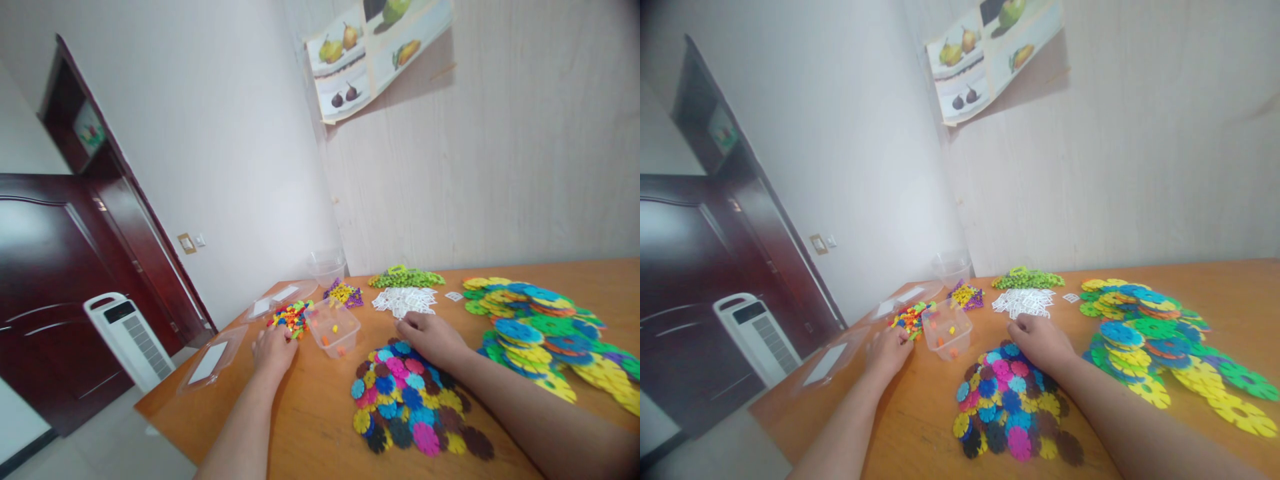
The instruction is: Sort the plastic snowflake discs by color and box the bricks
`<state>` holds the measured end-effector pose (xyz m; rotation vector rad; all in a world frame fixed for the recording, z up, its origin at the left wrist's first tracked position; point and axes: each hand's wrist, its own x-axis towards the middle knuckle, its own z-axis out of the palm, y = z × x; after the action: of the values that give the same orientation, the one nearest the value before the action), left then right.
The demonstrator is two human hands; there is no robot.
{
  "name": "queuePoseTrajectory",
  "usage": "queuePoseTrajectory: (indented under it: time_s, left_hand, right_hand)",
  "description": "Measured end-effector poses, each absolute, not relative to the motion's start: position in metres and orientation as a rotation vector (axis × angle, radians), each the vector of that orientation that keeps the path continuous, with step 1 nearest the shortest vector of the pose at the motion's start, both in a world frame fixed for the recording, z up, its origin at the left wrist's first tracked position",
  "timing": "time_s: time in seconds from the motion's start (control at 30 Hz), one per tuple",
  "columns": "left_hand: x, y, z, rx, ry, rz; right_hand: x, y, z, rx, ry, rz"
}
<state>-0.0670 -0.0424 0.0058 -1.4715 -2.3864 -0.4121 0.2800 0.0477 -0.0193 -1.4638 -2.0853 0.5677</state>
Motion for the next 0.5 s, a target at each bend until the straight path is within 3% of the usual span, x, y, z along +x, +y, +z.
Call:
queuePoseTrajectory:
  time_s: [0.33, 0.5]
  left_hand:
    - [-0.0632, -0.0463, 0.0126, -1.429, -2.398, -0.392]
    - [-0.065, -0.0465, 0.0146, -1.423, -2.301, -0.639]
  right_hand:
    - [0.2803, 0.0464, -0.0188, -1.461, -2.087, 0.557]
    - [0.2802, 0.0478, -0.0198, -1.445, -2.092, 0.559]
